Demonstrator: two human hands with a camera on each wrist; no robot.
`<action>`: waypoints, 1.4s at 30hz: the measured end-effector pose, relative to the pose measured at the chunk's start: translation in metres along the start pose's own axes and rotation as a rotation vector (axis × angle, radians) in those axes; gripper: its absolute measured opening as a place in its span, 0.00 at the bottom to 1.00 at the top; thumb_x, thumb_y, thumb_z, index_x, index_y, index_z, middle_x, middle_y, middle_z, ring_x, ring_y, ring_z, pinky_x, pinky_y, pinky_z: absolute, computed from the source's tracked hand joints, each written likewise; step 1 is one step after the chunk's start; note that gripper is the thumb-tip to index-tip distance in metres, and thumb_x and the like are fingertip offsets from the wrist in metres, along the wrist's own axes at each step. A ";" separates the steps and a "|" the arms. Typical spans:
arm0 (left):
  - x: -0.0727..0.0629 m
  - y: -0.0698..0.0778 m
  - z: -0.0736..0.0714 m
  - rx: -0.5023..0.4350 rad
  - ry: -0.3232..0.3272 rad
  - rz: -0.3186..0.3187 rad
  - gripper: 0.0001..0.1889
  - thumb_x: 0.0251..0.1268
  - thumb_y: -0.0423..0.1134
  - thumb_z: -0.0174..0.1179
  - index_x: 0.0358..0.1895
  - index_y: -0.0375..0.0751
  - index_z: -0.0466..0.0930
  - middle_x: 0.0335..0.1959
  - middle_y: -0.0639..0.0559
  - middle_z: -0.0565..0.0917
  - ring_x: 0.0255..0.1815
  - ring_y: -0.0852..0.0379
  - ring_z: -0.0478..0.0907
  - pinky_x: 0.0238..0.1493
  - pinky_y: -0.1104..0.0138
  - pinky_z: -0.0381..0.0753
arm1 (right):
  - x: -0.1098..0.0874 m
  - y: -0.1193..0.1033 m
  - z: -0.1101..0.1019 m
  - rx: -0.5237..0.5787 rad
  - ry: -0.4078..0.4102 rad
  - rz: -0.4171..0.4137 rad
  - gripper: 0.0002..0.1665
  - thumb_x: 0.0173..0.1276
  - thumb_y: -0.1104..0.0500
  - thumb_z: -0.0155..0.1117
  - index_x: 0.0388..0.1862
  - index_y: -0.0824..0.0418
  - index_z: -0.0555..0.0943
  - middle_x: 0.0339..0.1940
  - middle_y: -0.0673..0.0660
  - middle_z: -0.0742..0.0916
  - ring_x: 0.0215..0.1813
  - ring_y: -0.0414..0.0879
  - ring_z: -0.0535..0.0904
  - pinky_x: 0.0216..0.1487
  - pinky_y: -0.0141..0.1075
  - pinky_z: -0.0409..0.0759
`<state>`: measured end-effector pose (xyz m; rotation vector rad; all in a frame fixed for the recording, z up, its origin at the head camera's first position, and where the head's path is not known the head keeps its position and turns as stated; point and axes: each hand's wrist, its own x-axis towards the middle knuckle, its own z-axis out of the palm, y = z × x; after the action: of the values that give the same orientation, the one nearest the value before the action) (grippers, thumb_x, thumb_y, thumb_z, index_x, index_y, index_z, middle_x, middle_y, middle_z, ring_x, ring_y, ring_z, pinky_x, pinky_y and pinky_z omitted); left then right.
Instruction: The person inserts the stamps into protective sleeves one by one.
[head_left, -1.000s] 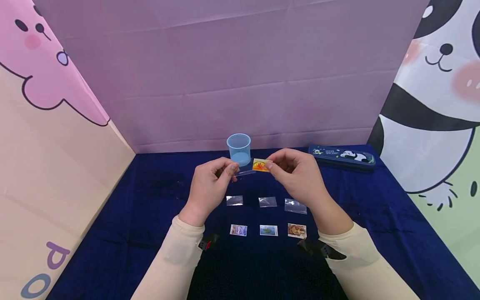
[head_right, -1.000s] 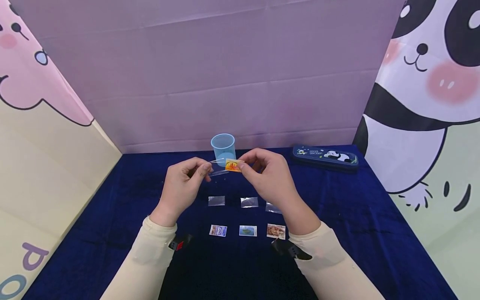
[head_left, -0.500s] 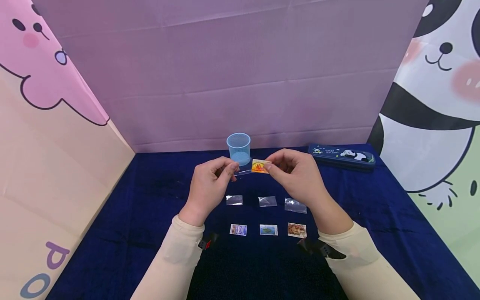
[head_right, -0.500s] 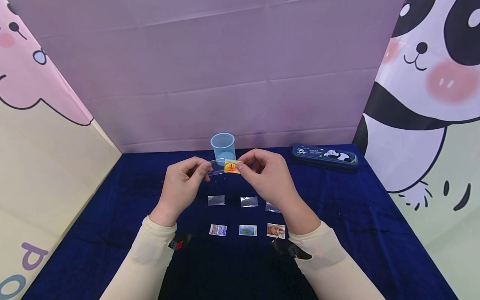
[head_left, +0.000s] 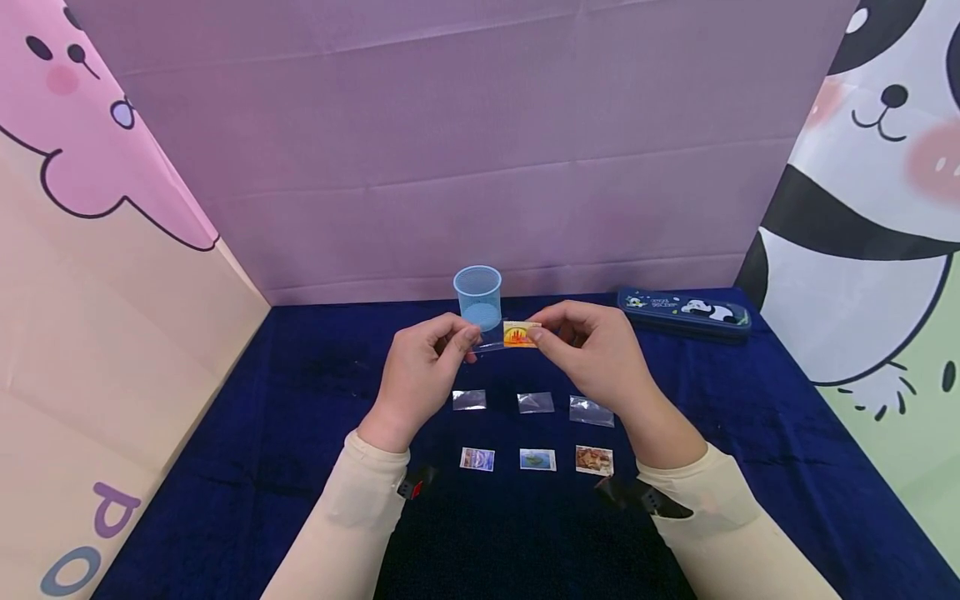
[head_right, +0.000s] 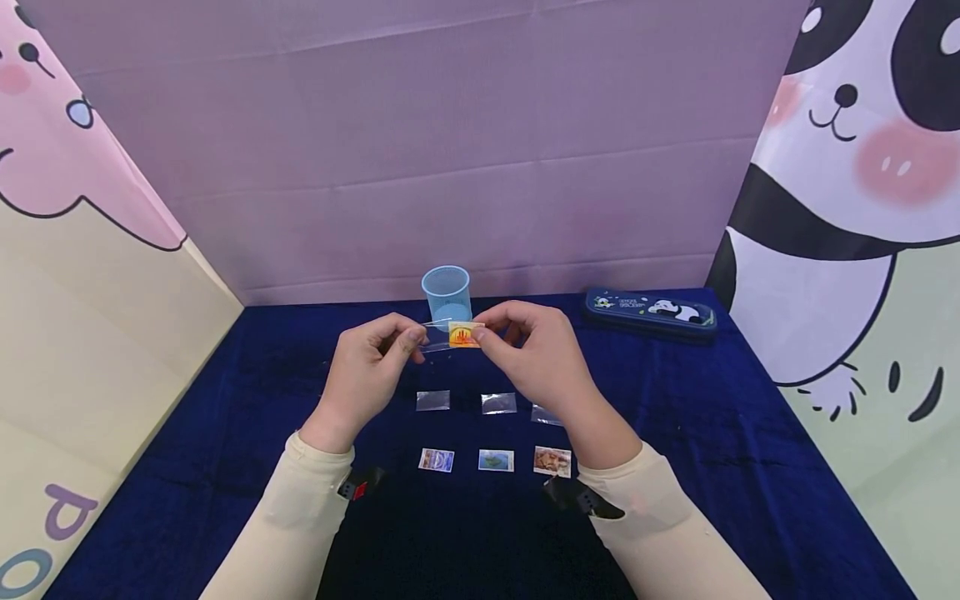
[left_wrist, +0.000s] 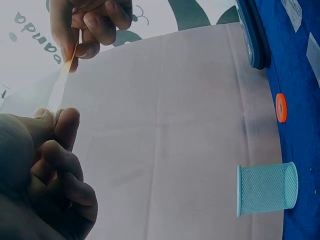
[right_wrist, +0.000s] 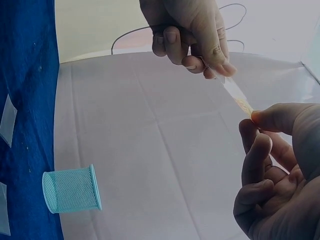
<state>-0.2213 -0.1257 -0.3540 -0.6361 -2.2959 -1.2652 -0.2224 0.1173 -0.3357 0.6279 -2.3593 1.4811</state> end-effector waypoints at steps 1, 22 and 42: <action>0.000 0.000 0.000 0.004 -0.005 -0.001 0.09 0.78 0.42 0.62 0.41 0.44 0.88 0.29 0.58 0.85 0.30 0.58 0.82 0.29 0.65 0.79 | 0.000 0.000 0.000 0.002 0.001 -0.003 0.06 0.74 0.56 0.71 0.45 0.55 0.91 0.28 0.53 0.84 0.27 0.51 0.73 0.24 0.35 0.71; 0.000 0.002 0.001 -0.045 -0.008 -0.008 0.07 0.75 0.43 0.65 0.41 0.46 0.89 0.32 0.60 0.86 0.22 0.58 0.71 0.22 0.65 0.72 | -0.001 0.004 0.005 0.018 -0.043 -0.033 0.07 0.75 0.58 0.70 0.47 0.56 0.91 0.35 0.52 0.87 0.28 0.50 0.73 0.26 0.34 0.71; -0.001 0.002 0.002 -0.062 -0.023 0.013 0.07 0.76 0.43 0.66 0.42 0.46 0.89 0.32 0.60 0.86 0.19 0.58 0.69 0.19 0.66 0.69 | -0.002 0.000 0.007 0.022 -0.087 -0.025 0.07 0.75 0.59 0.71 0.48 0.57 0.91 0.30 0.54 0.81 0.28 0.50 0.73 0.27 0.34 0.72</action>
<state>-0.2196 -0.1233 -0.3546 -0.6896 -2.2748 -1.3347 -0.2204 0.1118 -0.3394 0.7388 -2.3936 1.4992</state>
